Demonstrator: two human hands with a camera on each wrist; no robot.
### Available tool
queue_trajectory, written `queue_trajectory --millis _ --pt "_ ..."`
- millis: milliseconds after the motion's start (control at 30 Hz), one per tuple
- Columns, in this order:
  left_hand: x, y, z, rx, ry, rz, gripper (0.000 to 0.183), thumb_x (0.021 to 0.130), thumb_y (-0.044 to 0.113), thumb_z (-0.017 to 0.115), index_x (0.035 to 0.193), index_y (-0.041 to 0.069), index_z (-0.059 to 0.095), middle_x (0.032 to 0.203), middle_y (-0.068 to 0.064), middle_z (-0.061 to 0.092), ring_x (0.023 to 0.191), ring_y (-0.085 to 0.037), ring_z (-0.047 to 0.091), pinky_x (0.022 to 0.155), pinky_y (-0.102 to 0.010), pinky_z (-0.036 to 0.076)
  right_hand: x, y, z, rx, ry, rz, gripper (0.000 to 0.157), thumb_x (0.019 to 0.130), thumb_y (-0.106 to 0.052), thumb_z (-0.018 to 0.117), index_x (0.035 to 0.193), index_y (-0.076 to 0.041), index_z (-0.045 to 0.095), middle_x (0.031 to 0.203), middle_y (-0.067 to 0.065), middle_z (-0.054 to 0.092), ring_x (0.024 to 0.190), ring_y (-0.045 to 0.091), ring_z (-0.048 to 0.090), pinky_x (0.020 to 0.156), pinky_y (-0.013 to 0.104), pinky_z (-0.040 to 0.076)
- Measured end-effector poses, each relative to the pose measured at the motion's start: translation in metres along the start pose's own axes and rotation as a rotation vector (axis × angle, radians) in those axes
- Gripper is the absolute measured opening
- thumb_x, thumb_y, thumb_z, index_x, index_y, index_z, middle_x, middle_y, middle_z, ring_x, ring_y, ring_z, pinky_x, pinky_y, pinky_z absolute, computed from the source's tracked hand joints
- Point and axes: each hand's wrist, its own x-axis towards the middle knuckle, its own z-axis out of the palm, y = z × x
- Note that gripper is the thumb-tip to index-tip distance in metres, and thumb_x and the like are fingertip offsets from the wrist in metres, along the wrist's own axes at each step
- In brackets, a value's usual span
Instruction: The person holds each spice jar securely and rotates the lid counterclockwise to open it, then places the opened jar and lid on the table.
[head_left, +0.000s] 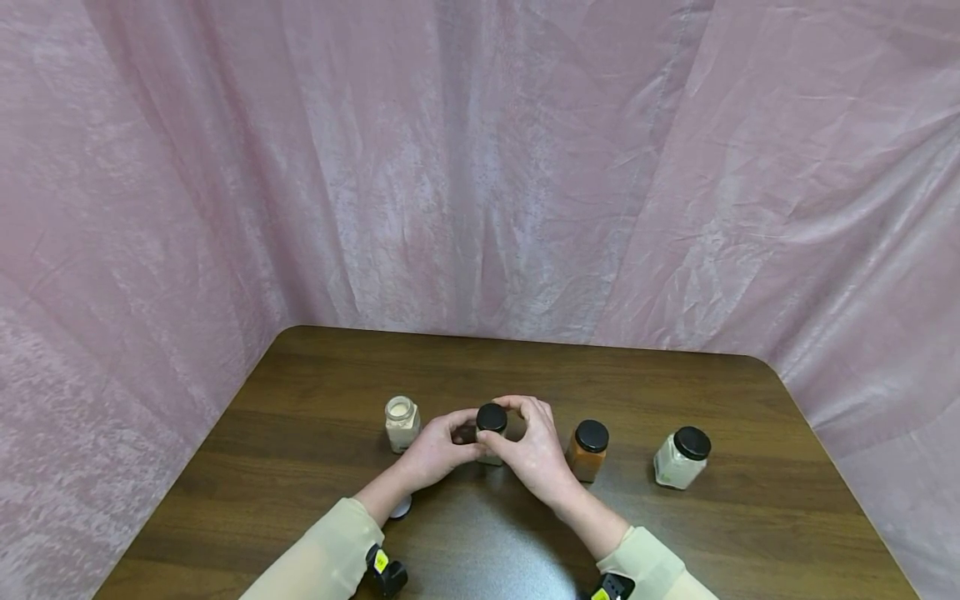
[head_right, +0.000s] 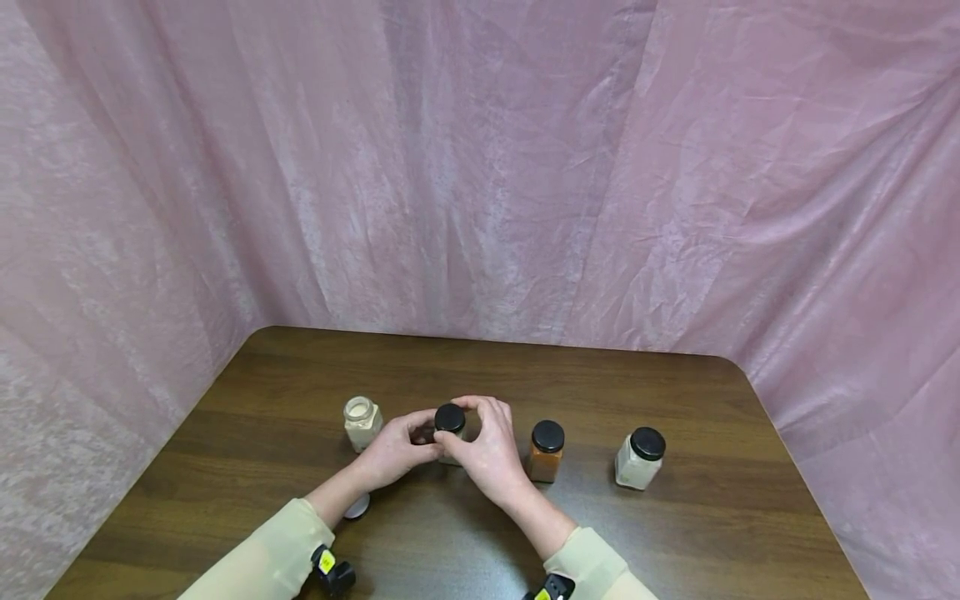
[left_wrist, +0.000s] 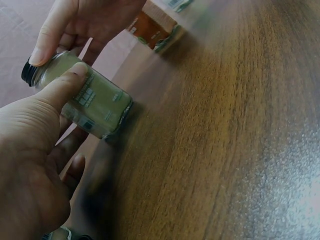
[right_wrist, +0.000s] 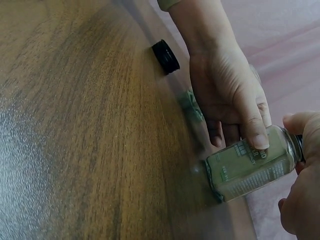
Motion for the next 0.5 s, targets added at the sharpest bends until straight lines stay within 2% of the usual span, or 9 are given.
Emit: queue_trajectory --millis 233,500 --pt "0.0007 0.0003 0.0010 0.016 0.005 0.015 0.049 0.090 0.007 0.078 0.136 0.001 0.062 0.122 -0.016 0.069 0.112 -0.032 0.065 0.085 -0.026 0.053 0.0001 0.0015 0.0010 -0.011 -0.008 -0.046 0.046 0.083 -0.030 0.086 0.125 -0.023 0.067 0.127 -0.009 0.060 0.127 0.018 0.041 0.103 0.050 0.034" --pt "0.0009 0.0006 0.0015 0.023 0.012 0.015 0.048 0.090 0.007 0.078 0.135 0.001 0.062 0.122 -0.015 0.069 0.112 -0.031 0.065 0.089 -0.037 0.054 0.0001 0.0007 0.0005 -0.021 -0.047 -0.028 0.047 0.088 -0.023 0.078 0.132 -0.027 0.065 0.133 -0.009 0.057 0.131 0.016 0.038 0.106 0.053 0.034"
